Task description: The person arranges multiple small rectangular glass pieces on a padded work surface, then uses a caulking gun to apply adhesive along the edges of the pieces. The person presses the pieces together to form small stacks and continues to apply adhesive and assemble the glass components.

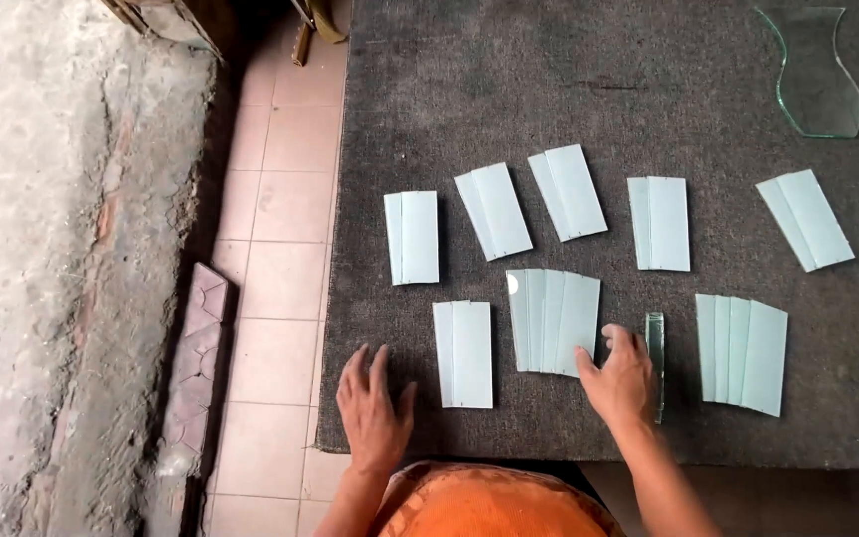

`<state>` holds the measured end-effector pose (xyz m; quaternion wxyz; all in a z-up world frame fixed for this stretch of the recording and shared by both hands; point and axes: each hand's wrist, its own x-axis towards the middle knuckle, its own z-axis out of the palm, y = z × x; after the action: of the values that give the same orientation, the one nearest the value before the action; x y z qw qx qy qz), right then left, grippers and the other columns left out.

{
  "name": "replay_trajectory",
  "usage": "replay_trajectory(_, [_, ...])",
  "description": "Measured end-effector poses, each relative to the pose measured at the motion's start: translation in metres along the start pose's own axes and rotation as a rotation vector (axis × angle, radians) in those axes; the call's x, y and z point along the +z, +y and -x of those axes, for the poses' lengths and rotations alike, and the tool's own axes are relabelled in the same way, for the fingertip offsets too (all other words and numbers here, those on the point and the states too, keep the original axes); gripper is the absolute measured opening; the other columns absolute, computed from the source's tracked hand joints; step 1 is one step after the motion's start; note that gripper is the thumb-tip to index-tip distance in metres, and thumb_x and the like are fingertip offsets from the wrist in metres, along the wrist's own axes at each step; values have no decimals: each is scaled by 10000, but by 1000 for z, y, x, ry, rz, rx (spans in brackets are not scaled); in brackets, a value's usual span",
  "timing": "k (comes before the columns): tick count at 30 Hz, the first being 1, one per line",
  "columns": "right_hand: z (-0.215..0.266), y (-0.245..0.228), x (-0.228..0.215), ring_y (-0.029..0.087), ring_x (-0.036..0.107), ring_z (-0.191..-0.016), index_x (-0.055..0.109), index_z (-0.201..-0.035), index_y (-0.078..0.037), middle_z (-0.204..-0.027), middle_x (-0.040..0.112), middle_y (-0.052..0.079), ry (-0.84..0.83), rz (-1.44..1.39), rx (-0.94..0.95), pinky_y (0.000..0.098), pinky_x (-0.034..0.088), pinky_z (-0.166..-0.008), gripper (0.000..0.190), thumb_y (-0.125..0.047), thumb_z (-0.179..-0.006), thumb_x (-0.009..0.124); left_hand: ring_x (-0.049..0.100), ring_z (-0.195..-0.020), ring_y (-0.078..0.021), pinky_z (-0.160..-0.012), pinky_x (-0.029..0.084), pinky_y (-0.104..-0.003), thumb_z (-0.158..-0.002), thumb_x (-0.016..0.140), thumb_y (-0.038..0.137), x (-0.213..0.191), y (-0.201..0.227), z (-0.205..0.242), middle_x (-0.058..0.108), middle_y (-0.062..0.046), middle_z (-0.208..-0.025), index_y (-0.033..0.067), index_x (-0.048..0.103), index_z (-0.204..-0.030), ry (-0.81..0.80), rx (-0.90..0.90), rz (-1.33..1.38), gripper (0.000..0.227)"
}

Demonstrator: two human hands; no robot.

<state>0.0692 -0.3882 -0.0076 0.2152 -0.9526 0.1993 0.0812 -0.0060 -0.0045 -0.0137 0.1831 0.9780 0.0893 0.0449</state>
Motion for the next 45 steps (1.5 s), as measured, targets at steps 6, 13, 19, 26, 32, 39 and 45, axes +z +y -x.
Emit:
replay_trajectory(6, [16, -19, -20, 369, 707, -1210, 582, -1475, -174, -1387, 671, 145, 19, 19, -17, 534, 650, -890, 617, -434, -960, 800, 512, -1482, -395, -1171, 483, -563, -1024, 726, 492, -3, 24, -19, 515, -201, -1650, 171, 537, -1603, -20, 254, 38, 689])
replay_trajectory(13, [-59, 18, -59, 368, 767, -1090, 708, -1349, -121, -1223, 813, 85, 198, -51, -61, 533, 577, -976, 417, -307, -985, 791, 577, -1346, -410, -1051, 508, -581, -1022, 714, 455, 2, 25, -40, 581, -195, -1527, 153, 591, -1558, 57, 300, 81, 627])
replay_trajectory(19, [-169, 6, -103, 416, 669, -1276, 687, -1410, -112, -1362, 768, 137, 130, -26, 48, 585, 555, -967, 535, -414, -985, 804, 574, -1309, -341, -1087, 497, -540, -973, 741, 546, 13, 22, -52, 603, -122, -1452, 218, 632, -1525, -94, 121, 12, 652])
replay_trajectory(26, [-212, -8, -105, 501, 634, -1355, 663, -1417, -29, -1444, 617, 298, 6, 0, 224, 630, 539, -1067, 892, -574, -786, 978, 621, -1212, -347, -969, 533, -515, -849, 880, 479, 5, 38, -54, 616, -43, -1325, 248, 716, -1372, -52, -46, 68, 595])
replay_trajectory(32, [-236, -4, -110, 486, 738, -1162, 754, -1298, 33, -1351, 743, 295, -87, 28, 313, 561, 611, -886, 941, -659, -729, 1043, 573, -1155, -339, -980, 509, -495, -976, 819, 410, 12, 46, -41, 615, -118, -1307, 174, 675, -1411, -102, -23, 90, 515])
replay_trajectory(39, [-254, 16, -102, 422, 761, -1110, 774, -1218, 24, -1296, 773, 250, -75, -59, 336, 524, 633, -839, 831, -567, -736, 1103, 736, -1127, -321, -952, 613, -529, -991, 799, 333, -1, 68, -52, 753, -99, -1256, 158, 762, -1316, -201, -340, 347, 371])
replay_trajectory(45, [-255, 48, -99, 217, 669, -1045, 751, -1253, -89, -1100, 732, 158, -243, -448, 356, 393, 525, -863, 489, -376, -926, 976, 846, -1051, -267, -918, 724, -425, -1014, 821, 309, 8, 75, -67, 859, -113, -1206, 126, 817, -1275, -376, -512, 339, 319])
